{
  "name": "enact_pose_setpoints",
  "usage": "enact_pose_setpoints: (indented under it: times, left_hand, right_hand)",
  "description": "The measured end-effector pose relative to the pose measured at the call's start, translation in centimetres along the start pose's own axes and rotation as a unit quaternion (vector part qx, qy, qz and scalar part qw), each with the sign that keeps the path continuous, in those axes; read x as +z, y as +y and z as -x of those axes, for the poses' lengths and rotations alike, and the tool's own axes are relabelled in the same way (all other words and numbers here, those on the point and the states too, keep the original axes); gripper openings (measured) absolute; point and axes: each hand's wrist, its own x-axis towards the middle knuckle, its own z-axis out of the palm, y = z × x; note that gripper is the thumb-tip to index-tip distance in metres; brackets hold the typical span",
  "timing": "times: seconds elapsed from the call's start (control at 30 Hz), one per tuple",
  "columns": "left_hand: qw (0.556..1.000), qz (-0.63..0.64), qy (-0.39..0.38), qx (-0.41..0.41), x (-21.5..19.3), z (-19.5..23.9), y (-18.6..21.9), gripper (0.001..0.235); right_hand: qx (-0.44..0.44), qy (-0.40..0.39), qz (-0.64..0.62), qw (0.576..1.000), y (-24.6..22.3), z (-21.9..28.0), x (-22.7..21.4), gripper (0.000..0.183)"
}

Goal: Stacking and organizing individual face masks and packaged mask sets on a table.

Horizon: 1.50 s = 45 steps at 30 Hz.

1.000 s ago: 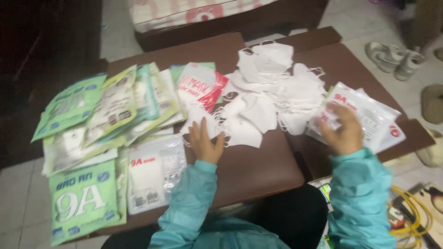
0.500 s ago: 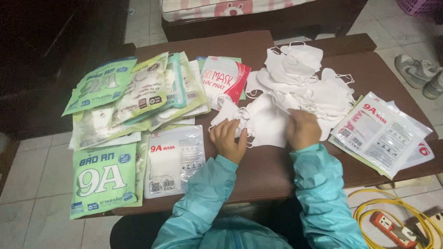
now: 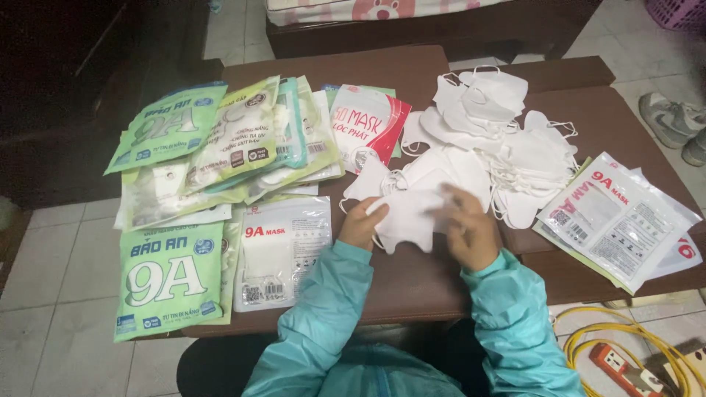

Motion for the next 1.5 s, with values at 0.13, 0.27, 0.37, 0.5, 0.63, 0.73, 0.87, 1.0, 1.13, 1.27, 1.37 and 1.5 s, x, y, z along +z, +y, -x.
enact_pose_setpoints:
  times: [0.13, 0.27, 0.37, 0.5, 0.63, 0.73, 0.87, 1.0, 1.13, 1.27, 1.37, 1.5]
  left_hand:
    - [0.971, -0.174, 0.062, 0.154, -0.5, -0.3, 0.2, 0.025]
    - [0.889, -0.309, 0.145, 0.306, 1.9, 1.5, 3.2, 0.046]
    - [0.860, -0.319, 0.152, 0.369, 2.4, 2.1, 3.7, 0.029]
    - [0.842, -0.353, 0.106, 0.395, 2.7, 2.5, 4.8, 0.019]
    - [0.830, -0.361, 0.116, 0.408, 3.1, 2.5, 4.5, 0.023]
    - [0.861, -0.334, 0.096, 0.372, 3.0, 2.6, 4.3, 0.026]
    - [0.846, -0.348, 0.119, 0.386, 2.4, 1.9, 3.2, 0.025]
    - [0.859, -0.330, 0.133, 0.368, 2.3, 1.8, 2.6, 0.026]
    - [0.874, -0.336, 0.135, 0.325, 3.3, 2.6, 3.7, 0.022]
    - [0.871, -0.339, 0.142, 0.327, 3.6, 2.6, 4.0, 0.013]
    - [0.871, -0.339, 0.145, 0.323, 3.4, 2.2, 3.6, 0.010]
    - [0.875, -0.341, 0.157, 0.306, 3.2, 2.1, 3.6, 0.018]
  right_hand:
    - [0.092, 0.032, 0.212, 0.972, 6.7, 1.9, 0.1, 0.041]
    - [0.242, -0.030, 0.263, 0.933, 8.7, 3.0, 1.2, 0.084]
    - [0.258, 0.006, 0.302, 0.918, 11.5, 4.8, 1.8, 0.069]
    - [0.219, 0.060, 0.333, 0.915, 13.1, 5.3, 1.0, 0.047]
    - [0.212, 0.064, 0.333, 0.917, 9.4, 4.2, 0.3, 0.057]
    - [0.280, 0.031, 0.268, 0.921, 9.0, 4.5, 0.3, 0.046]
    - [0.239, 0.057, 0.294, 0.924, 10.9, 5.9, 0.3, 0.038]
    - [0.141, 0.105, 0.374, 0.910, 10.9, 5.5, -0.7, 0.022]
    - [0.165, 0.055, 0.377, 0.910, 8.1, 3.8, -2.0, 0.028]
    - [0.118, 0.059, 0.340, 0.931, 6.7, 2.0, -2.9, 0.015]
    - [0.086, 0.084, 0.238, 0.964, 4.3, 0.7, -3.6, 0.008]
    - [0.118, 0.148, 0.064, 0.980, 3.2, 0.2, -4.7, 0.010]
